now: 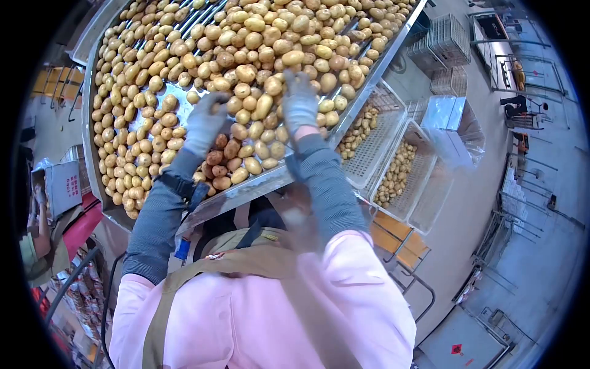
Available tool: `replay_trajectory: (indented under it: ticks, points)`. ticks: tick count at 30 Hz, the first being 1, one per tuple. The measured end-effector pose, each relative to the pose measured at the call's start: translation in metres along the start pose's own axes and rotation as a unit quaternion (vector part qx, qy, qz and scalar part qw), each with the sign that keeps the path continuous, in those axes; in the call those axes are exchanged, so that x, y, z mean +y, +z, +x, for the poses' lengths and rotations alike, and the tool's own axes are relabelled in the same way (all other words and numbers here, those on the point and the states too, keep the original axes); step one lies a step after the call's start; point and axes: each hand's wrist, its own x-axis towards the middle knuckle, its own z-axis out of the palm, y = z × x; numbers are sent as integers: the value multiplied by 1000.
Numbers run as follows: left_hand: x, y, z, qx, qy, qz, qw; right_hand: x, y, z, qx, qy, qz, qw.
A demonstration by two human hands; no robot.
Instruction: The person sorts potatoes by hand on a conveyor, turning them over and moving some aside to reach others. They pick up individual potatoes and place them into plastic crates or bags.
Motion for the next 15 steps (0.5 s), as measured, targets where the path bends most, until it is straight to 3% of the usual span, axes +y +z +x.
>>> replay_trajectory:
  ticks: [2, 3, 4, 5, 6, 8, 9, 10, 12, 14, 15]
  points:
    - [33, 28, 27, 63, 282, 102, 952, -16, 4, -20, 46, -25, 34, 998]
    - [50, 41, 41, -71, 218, 216, 949, -22, -1, -35, 83, -22, 89, 992]
    - [63, 50, 56, -199, 152, 324, 912, -15, 10, -42, 104, -15, 193, 976]
    - [51, 75, 67, -198, 144, 393, 887, -17, 14, -51, 113, 45, 266, 956]
    - [48, 83, 68, -180, 209, 402, 873, -21, 14, -66, 119, 103, 338, 928]
    - [65, 84, 66, -184, 103, 344, 915, -27, -3, -81, 80, 83, 353, 928]
    - [57, 83, 67, -184, 151, 403, 884, -26, -17, -88, 48, 85, 409, 907]
    - [64, 59, 60, -214, 158, 395, 879, -19, -32, -84, 57, 78, 390, 916]
    - [33, 47, 61, -174, 218, 397, 874, 11, -64, -63, 74, 60, 352, 931]
    - [10, 45, 60, -186, 169, 420, 872, 71, -93, -20, 150, 74, 369, 915]
    - [5, 45, 60, -191, 144, 431, 870, 103, -98, 5, 175, 124, 298, 930]
